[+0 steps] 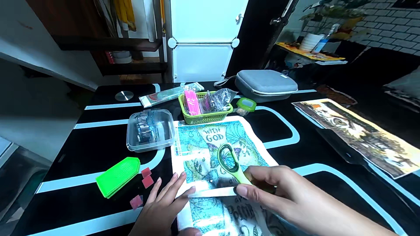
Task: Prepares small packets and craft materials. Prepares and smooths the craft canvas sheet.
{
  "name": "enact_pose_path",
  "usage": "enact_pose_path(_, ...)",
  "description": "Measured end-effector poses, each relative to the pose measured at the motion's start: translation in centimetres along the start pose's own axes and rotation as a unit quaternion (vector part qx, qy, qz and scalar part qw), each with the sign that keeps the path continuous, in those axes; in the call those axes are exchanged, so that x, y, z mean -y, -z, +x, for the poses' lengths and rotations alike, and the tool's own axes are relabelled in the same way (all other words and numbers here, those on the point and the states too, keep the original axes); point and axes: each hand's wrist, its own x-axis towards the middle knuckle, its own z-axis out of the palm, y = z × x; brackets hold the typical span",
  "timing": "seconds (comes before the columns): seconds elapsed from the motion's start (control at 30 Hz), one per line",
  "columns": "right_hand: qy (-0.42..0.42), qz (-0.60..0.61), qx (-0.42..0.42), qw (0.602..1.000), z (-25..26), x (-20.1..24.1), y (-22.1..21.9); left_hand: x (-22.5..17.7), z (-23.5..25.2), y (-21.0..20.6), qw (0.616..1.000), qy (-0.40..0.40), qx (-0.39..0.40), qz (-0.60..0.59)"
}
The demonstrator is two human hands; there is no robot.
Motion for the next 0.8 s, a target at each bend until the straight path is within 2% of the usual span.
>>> enact_pose_path(0.07,-0.041,0.125,0.026,0.991,-0.1,-0.1,0.1,-1.3,0.6,-0.1,0.994,-0.013,-0.104,0.021)
enact_pose_path(0.13,-0.049,0.206,0.039,0.977,-0.2,-0.2,-0.4,-3.1,1.2,-0.3,0.975,-0.036,-0.201,0.090)
enact_pose_path(0.23,-0.062,0.275,0.038,0.959,-0.3,0.3,-0.8,-5.0,1.9,-0.9,0.945,-0.061,-0.275,0.164)
enact_pose_path(0.3,-0.073,0.299,0.016,0.951,-0.2,1.0,-0.6,-5.4,2.3,-0.9,0.941,-0.043,-0.314,0.116)
enact_pose_path(0.37,-0.086,0.309,0.013,0.947,0.0,1.4,-0.3,-5.8,2.9,-0.3,0.948,-0.025,-0.318,0.000)
enact_pose_path(0.47,-0.108,0.353,0.080,0.926,0.0,1.1,0.0,-6.0,4.2,-0.1,0.944,-0.068,-0.272,-0.174)
enact_pose_path(0.57,-0.111,0.430,0.166,0.881,-0.5,0.0,0.0,-6.3,5.1,-0.3,0.912,-0.118,-0.207,-0.334)
enact_pose_path(0.63,-0.104,0.454,0.186,0.865,-1.0,-0.6,-0.1,-7.0,5.2,-0.2,0.898,-0.103,-0.189,-0.383)
enact_pose_path(0.7,-0.089,0.461,0.145,0.871,-1.5,-1.1,-0.5,-7.8,5.1,-0.2,0.897,-0.061,-0.198,-0.391)
enact_pose_path(0.77,-0.033,0.411,0.051,0.909,-2.0,-2.0,-1.2,-8.1,5.1,-0.5,0.889,-0.009,-0.223,-0.400)
enact_pose_path(0.8,0.010,0.340,0.004,0.940,-2.2,-2.5,-1.6,-8.0,5.1,-0.7,0.882,0.015,-0.238,-0.405)
